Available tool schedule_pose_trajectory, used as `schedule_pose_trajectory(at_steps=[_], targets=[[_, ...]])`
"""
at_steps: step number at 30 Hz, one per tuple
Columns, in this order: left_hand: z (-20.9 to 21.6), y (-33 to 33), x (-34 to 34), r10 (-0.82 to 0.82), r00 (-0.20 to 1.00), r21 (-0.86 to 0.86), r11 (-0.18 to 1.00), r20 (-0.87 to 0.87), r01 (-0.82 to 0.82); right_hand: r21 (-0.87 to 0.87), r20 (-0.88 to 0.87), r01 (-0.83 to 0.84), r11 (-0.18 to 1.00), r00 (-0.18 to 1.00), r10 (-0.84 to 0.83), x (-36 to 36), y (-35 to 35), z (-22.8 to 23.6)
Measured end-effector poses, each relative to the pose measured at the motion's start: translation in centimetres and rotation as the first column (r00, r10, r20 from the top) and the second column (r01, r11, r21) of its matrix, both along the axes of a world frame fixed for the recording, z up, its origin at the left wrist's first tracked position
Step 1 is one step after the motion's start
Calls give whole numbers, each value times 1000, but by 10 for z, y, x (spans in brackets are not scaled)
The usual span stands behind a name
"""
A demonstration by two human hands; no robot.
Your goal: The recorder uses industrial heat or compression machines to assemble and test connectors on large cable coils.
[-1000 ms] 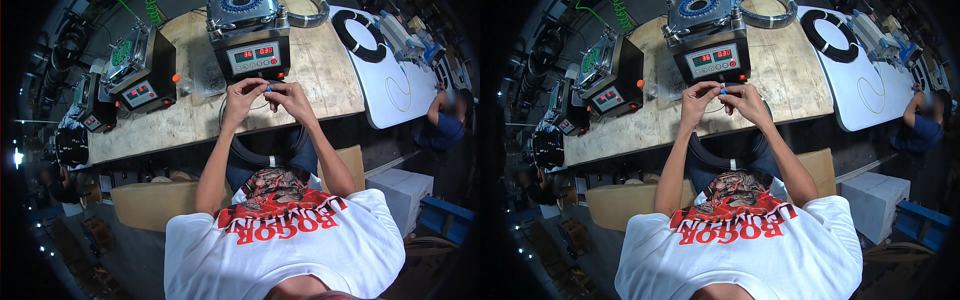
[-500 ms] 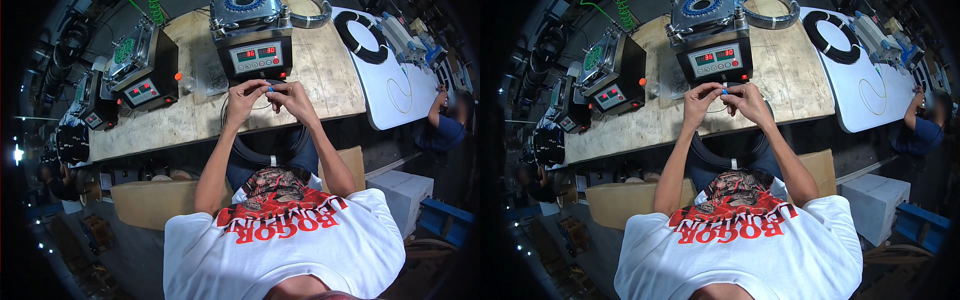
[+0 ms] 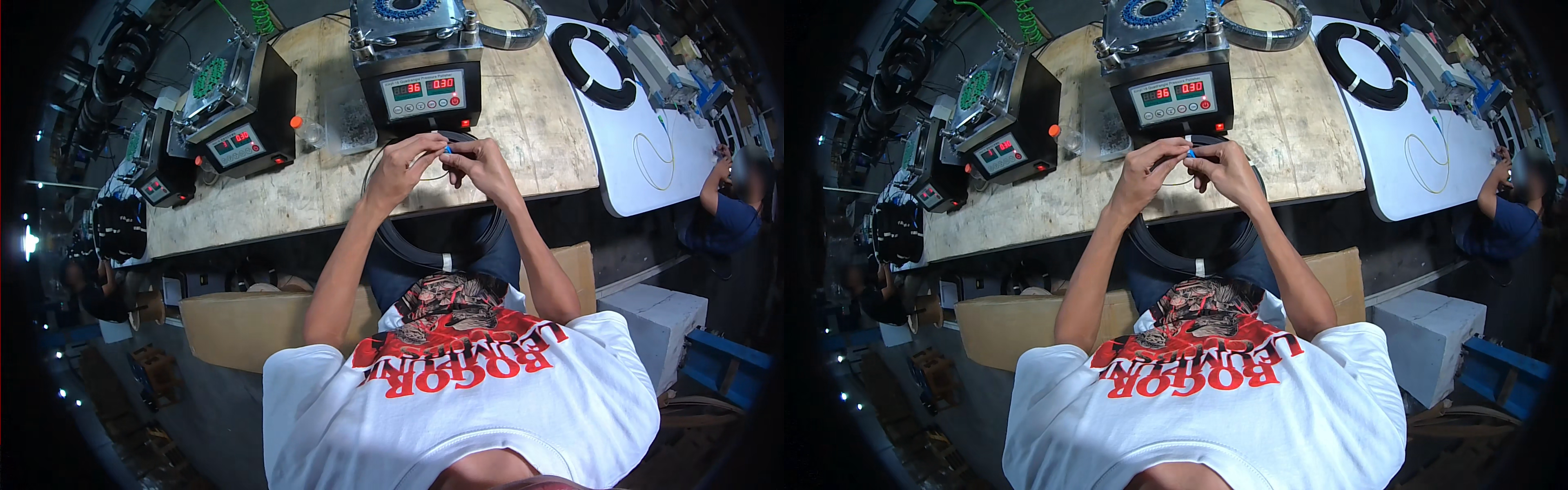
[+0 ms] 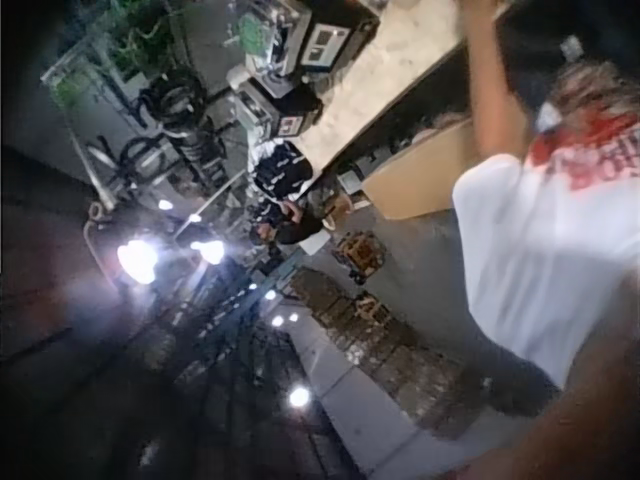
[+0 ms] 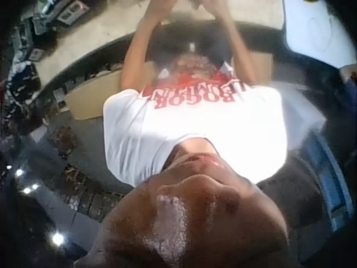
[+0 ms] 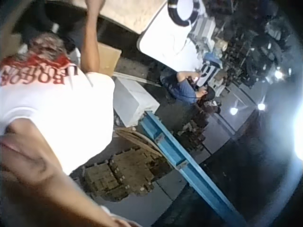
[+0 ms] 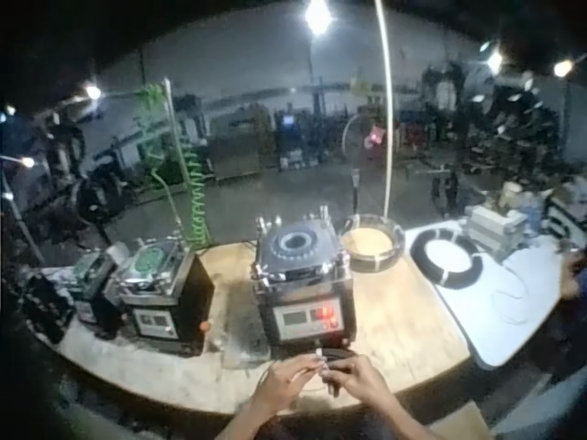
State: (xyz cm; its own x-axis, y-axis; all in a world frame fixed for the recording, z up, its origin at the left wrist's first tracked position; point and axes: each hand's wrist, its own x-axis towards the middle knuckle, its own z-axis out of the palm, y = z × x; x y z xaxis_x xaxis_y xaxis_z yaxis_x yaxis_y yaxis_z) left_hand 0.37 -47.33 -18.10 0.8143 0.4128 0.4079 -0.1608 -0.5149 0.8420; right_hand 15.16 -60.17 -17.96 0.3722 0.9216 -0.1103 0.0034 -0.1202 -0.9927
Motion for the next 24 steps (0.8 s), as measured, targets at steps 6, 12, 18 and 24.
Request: schedule_pose_trajectory(at_steps=[6,12,18,24], targets=[[-12,4,-30,79,992,-180,979,-100,-96,89,-132,63,994,990,-51,-3,-6,4],[-68,0,-64,375,790,-187,838,-485,-513,106,-157,-47,993,986,63,-4,-28,-29],[-77,6,-75,343,861,-432,757,-376,-490,-22,606,-109,994,789,100,-3,-50,-30],[-81,18,-87,414,762,-178,811,-499,-557,-168,608,-131,977,766,207,9,-71,-58]])
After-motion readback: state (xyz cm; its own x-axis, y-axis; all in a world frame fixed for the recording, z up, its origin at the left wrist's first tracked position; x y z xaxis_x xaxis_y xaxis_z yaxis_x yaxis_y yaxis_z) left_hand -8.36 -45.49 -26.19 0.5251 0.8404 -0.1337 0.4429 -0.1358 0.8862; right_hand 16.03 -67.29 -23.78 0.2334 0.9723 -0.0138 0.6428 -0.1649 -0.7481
